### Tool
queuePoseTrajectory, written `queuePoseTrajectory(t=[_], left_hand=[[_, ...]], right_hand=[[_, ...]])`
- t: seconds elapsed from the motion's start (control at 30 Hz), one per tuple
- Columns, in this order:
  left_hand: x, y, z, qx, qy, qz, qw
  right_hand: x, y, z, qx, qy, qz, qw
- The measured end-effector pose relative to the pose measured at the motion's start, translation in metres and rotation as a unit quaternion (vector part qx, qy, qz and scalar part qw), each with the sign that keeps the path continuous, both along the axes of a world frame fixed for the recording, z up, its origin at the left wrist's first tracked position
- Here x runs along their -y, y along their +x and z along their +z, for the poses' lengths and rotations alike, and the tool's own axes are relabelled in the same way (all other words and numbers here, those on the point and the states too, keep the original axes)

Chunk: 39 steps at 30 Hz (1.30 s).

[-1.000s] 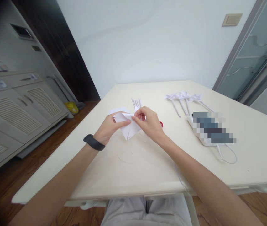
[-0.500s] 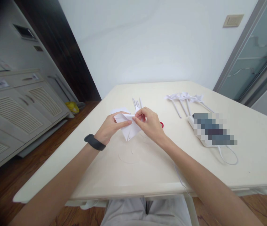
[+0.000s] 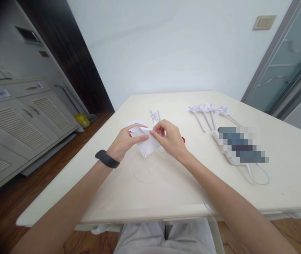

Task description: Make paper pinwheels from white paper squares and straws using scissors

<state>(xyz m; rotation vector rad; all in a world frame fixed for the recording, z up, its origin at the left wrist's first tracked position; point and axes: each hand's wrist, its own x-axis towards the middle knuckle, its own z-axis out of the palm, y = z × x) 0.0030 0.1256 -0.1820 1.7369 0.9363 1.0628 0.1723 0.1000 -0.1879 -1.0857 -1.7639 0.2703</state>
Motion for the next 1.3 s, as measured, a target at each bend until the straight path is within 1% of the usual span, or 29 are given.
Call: queuePoseTrajectory(t=[0.13,0.3,0.43,0.5,0.57,0.67,0.77,0.97,1.3], left_hand=[[0.000,0.000,0.001,0.009,-0.017,0.001,1.000],[0.000,-0.001,0.002,0.018,-0.022,-0.005,1.000],[0.000,-0.002,0.002,0.043,-0.032,-0.010,0.999],[-0.001,-0.003,0.001,0.059,-0.036,-0.004,0.998],[-0.003,-0.003,0.001,0.065,-0.035,0.005,0.997],[-0.007,-0.005,-0.001,0.067,-0.031,0.020,0.997],[-0.010,-0.007,-0.003,0.067,-0.025,0.039,0.997],[-0.012,-0.009,-0.005,0.065,-0.001,0.067,0.996],[-0.011,-0.007,-0.003,0.030,0.054,0.095,0.994]], right_hand=[[-0.001,0.000,0.000,0.005,0.002,0.005,1.000],[0.000,0.001,0.001,0.012,0.022,0.010,1.000],[-0.002,0.004,0.002,-0.031,0.038,-0.003,0.999],[-0.004,0.007,0.002,-0.065,0.016,-0.011,0.998],[-0.007,0.011,0.002,-0.092,-0.032,-0.005,0.995],[-0.011,0.016,0.002,-0.121,-0.111,0.029,0.986],[-0.013,0.020,0.000,-0.134,-0.162,0.049,0.976],[-0.013,0.024,-0.001,-0.098,-0.206,0.046,0.973],[-0.013,0.022,-0.003,-0.082,-0.228,0.027,0.970]])
